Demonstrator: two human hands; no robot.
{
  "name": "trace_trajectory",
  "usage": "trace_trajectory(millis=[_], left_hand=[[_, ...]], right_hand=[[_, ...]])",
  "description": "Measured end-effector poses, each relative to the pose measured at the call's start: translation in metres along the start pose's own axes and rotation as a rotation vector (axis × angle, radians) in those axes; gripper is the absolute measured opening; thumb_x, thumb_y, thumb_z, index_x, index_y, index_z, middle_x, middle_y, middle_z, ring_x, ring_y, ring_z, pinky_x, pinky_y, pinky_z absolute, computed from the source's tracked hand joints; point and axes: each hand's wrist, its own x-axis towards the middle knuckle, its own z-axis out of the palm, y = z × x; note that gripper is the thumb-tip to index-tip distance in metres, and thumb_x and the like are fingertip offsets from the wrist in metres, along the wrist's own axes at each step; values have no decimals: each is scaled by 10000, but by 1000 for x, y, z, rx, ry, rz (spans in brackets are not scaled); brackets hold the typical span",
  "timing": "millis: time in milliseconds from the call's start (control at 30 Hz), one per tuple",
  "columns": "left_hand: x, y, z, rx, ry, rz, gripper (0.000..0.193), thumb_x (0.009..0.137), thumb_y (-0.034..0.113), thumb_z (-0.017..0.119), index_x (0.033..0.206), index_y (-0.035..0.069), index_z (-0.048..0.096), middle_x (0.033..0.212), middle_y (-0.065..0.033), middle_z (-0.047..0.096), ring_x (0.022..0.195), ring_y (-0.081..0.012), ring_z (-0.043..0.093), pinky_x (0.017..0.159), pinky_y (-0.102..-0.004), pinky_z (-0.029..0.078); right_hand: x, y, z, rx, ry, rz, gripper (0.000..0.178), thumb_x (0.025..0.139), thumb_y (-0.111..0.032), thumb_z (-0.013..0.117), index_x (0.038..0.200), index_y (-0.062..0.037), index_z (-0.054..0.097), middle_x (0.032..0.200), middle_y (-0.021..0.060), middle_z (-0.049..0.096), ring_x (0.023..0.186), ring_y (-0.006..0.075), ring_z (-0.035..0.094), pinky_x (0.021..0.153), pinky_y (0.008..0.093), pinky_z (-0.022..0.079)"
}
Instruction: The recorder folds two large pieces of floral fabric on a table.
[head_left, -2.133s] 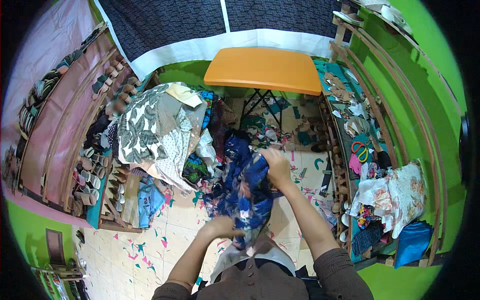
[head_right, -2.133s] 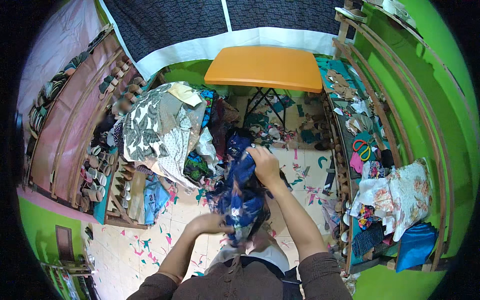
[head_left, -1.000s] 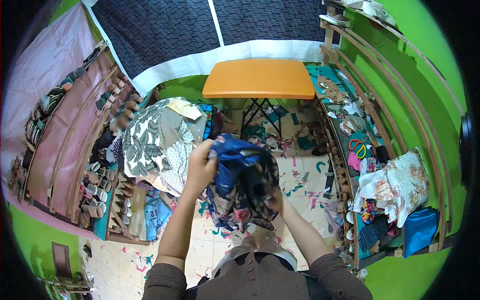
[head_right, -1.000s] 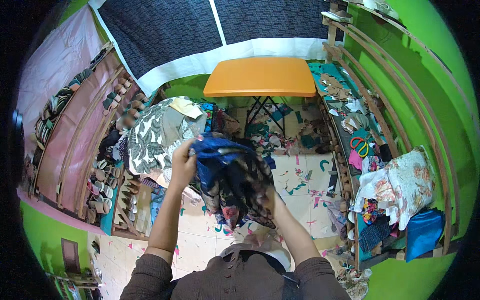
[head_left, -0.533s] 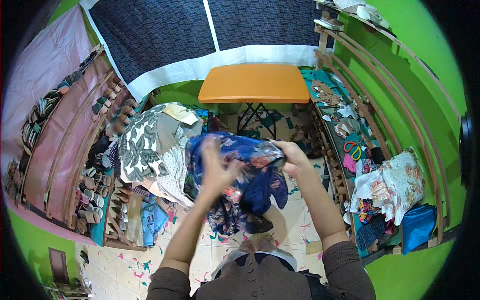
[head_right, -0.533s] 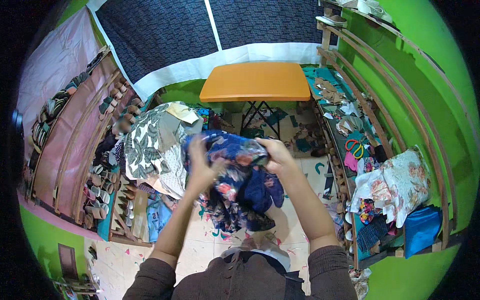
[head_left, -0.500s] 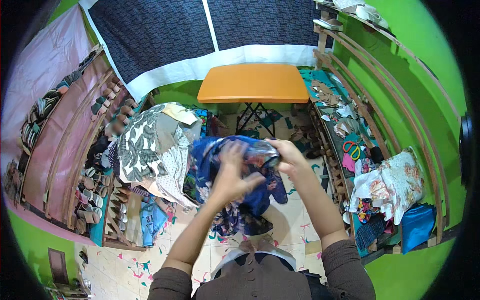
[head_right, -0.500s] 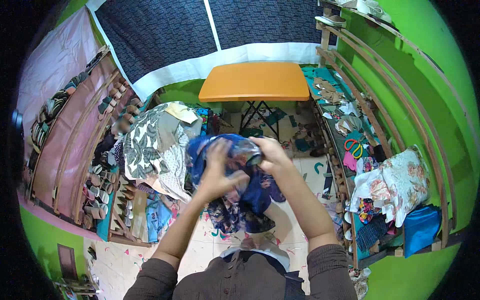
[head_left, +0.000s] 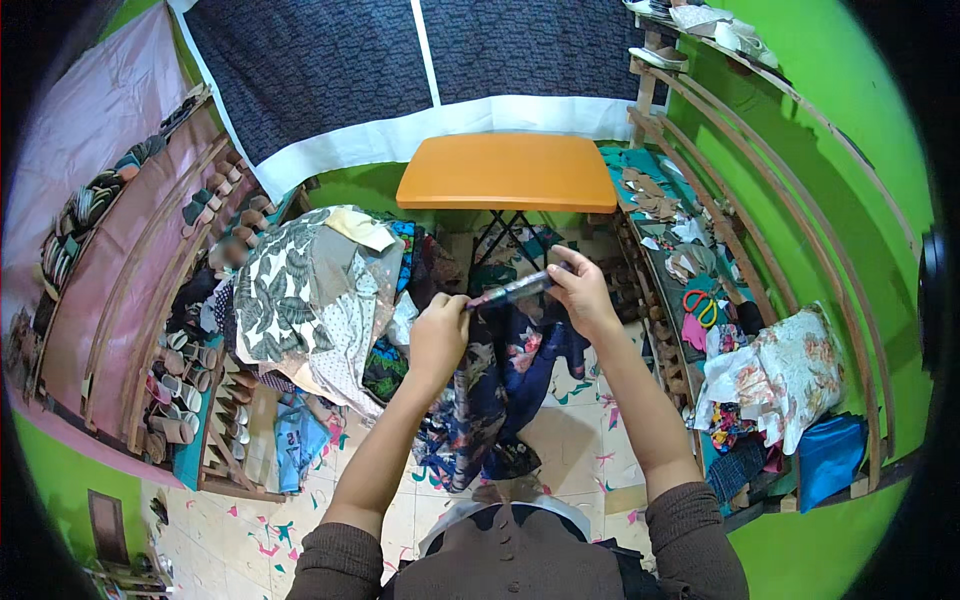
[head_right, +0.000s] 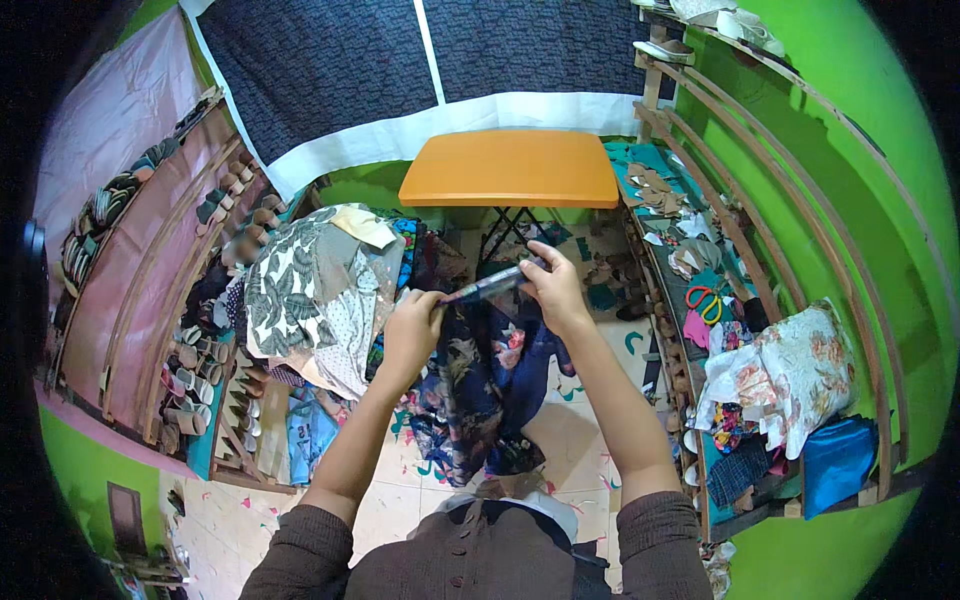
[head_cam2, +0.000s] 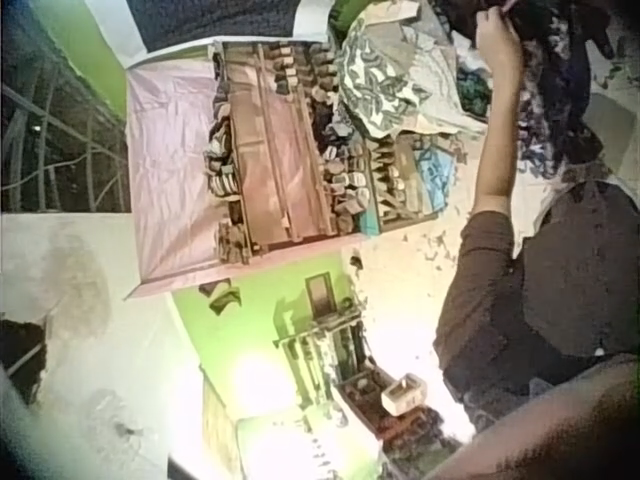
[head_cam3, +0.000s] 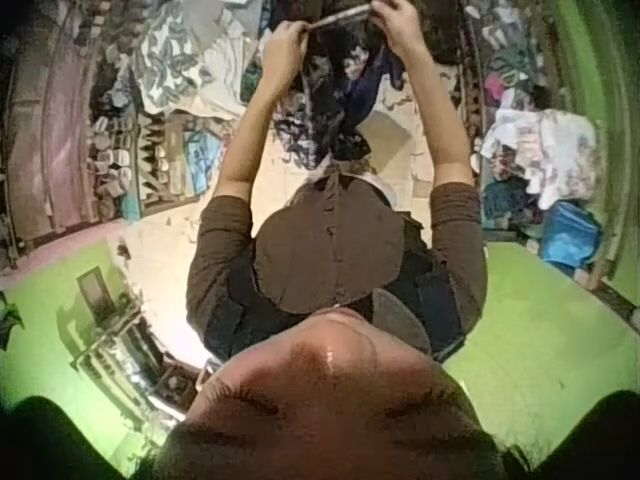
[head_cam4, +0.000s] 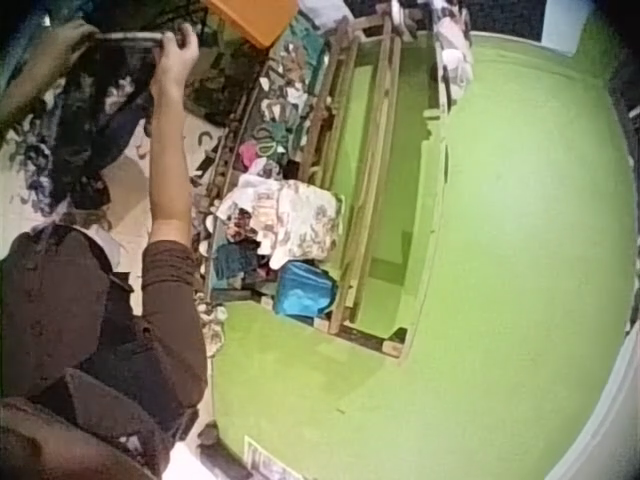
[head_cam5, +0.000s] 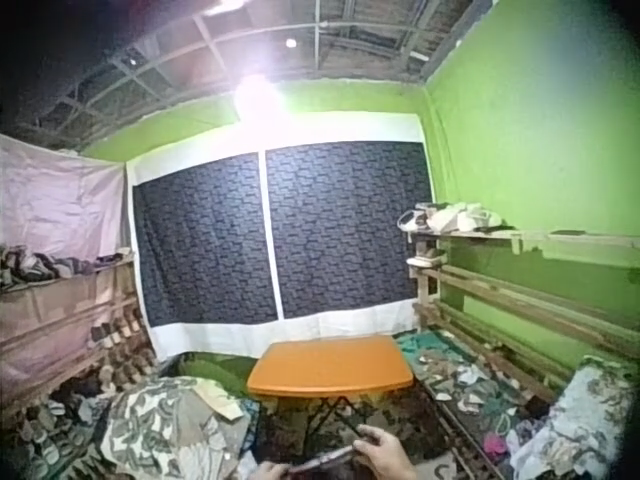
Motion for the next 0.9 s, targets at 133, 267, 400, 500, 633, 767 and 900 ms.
trace_trajectory(millis=[133, 267, 400, 500, 633, 767, 900], left_hand=[[4, -28, 7, -344, -139, -275, 194, 840, 148, 515, 955, 11, 591, 812, -135, 594, 747, -235, 574, 709, -356, 456], [10, -16, -10, -1116, -260, -700, 204, 899, 187, 451, 965, 42, 577, 858, -31, 612, 745, -133, 561, 697, -267, 449], [30, -5, -28, -1553, -339, -824, 187, 909, 154, 408, 907, 50, 564, 855, -42, 618, 763, -145, 594, 698, -311, 496], [35, -14, -21, -1637, -353, -818, 193, 916, 165, 399, 921, 50, 555, 832, -51, 621, 728, -162, 607, 664, -317, 516], [43, -4, -18, -1574, -452, -854, 190, 913, 164, 411, 859, 55, 558, 790, -41, 620, 685, -153, 604, 630, -299, 515], [46, -17, -14, -1392, -502, -801, 155, 908, 157, 416, 903, 63, 538, 807, -49, 607, 696, -150, 605, 636, -314, 521], [45, -20, -9, -1057, -395, -754, 170, 912, 175, 430, 939, 44, 536, 825, -33, 588, 714, -125, 579, 663, -298, 497]], right_hand=[[4, 7, -6, -39, -80, -72, 534, 819, 58, 485, 1321, 40, 301, 1118, 119, 471, 987, 169, 518, 851, 284, 471], [4, 19, -17, -352, -213, -246, 671, 779, 72, 458, 1387, -14, 187, 1382, 172, 279, 1236, 252, 341, 1010, 335, 307], [-11, 57, -29, -753, 21, -588, 591, 787, -24, 509, 1339, -50, 298, 1322, 174, 348, 1215, 275, 355, 1014, 350, 264], [-57, 129, -40, -522, 262, -125, 308, 837, -116, 521, 1127, -22, 476, 1083, 163, 531, 965, 260, 515, 840, 351, 397], [-89, 165, -25, -846, -535, 133, 362, 835, -272, 601, 1061, -14, 485, 976, 118, 562, 846, 198, 527, 769, 311, 412], [-62, 154, -16, -641, -593, 381, 848, 808, -266, 632, 1349, 72, 73, 1304, 184, 364, 1149, 238, 441, 937, 295, 365], [-23, 145, -58, -243, -196, 132, 976, 715, 94, 491, 1385, -239, -136, 1399, 117, 184, 1213, 254, 354, 946, 392, 363]])
